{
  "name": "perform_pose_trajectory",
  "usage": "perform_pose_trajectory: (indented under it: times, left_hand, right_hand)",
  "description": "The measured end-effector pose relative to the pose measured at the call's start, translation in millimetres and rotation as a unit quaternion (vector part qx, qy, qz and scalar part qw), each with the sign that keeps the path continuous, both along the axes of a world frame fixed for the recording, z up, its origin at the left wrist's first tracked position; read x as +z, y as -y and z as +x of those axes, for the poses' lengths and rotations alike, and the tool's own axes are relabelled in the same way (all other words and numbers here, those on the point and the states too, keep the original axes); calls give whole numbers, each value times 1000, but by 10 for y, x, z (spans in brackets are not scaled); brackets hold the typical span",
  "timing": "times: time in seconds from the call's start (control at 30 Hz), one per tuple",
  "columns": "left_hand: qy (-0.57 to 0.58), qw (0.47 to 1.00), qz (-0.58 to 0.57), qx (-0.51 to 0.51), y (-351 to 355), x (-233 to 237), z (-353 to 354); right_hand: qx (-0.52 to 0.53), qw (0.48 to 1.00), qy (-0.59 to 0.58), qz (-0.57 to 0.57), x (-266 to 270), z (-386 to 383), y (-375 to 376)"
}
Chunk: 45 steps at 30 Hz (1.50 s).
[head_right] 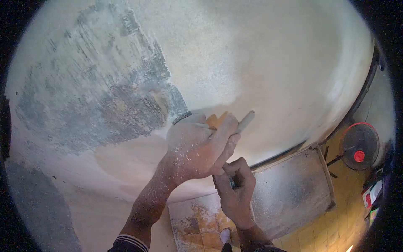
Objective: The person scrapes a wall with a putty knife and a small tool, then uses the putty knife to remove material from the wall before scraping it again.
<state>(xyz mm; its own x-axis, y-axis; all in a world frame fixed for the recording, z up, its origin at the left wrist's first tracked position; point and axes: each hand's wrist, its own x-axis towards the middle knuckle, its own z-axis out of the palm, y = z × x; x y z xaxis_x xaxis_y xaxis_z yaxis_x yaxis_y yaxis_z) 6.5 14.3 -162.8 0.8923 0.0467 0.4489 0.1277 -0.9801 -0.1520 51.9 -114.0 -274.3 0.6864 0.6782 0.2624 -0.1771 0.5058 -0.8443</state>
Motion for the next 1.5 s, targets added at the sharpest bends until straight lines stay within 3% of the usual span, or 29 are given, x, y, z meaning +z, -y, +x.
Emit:
perform_pose_trajectory:
  times: [0.07, 0.17, 0.3, 0.5, 0.6, 0.7, 0.8, 0.9, 1.0, 1.1, 1.2, 1.23, 1.33, 1.4, 1.43, 1.5]
  left_hand:
    - [-31, 999, -26, 16, -1, -1, 28]
    - [29, 999, -16, -14, -18, -66, 12]
    - [4, 1000, -11, 13, 35, -6, 29]
    - [41, 998, -27, -26, 9, -132, -5]
    - [32, 999, -9, -25, -27, 94, 108]
    - [-3, 1000, 6, 9, 11, -44, 20]
    - [39, 999, 14, 3, -10, 93, 98]
    - [106, 994, 15, -27, -21, 98, 103]
    - [50, 998, -28, 7, 28, -13, 47]
    - [96, 993, -46, -42, -22, 174, 102]
    - [70, 997, -43, -2, 39, -69, 32]
    - [80, 996, -24, -12, -8, 21, 74]
    - [86, 996, 2, -31, -43, 160, 104]
    - [70, 997, 16, -22, -6, 157, 43]
    - [1, 997, -75, 8, 82, 73, 20]
    - [0, 998, -56, 14, 38, 114, 45]
  right_hand:
    - [2, 1000, -1, 5, 28, 35, -13]
    - [-1, 1000, -17, 14, -38, 3, -57]
    - [-13, 1000, -5, 11, -85, -24, 8]
    - [-13, 1000, 8, 7, -80, -38, -32]
    - [-22, 1000, 8, 20, -10, 21, -117]
    - [-17, 1000, -13, 11, -87, -40, -37]
    - [-27, 998, 42, 27, -2, 76, -127]
    - [-9, 1000, 3, 20, 56, 80, -115]
    - [-7, 1000, 19, 1, -32, 85, -6]
    - [-23, 999, 43, 11, 221, 136, -69]
    - [-9, 999, 38, -10, -45, 55, 45]
    - [1, 999, 15, -31, 50, 42, 67]
    - [-9, 999, 26, 47, 314, 116, -111]
    - [9, 999, 21, 26, 153, 100, -52]
    - [15, 1000, 8, 6, 95, 45, 32]
    - [11, 1000, 11, 7, 155, 52, -6]
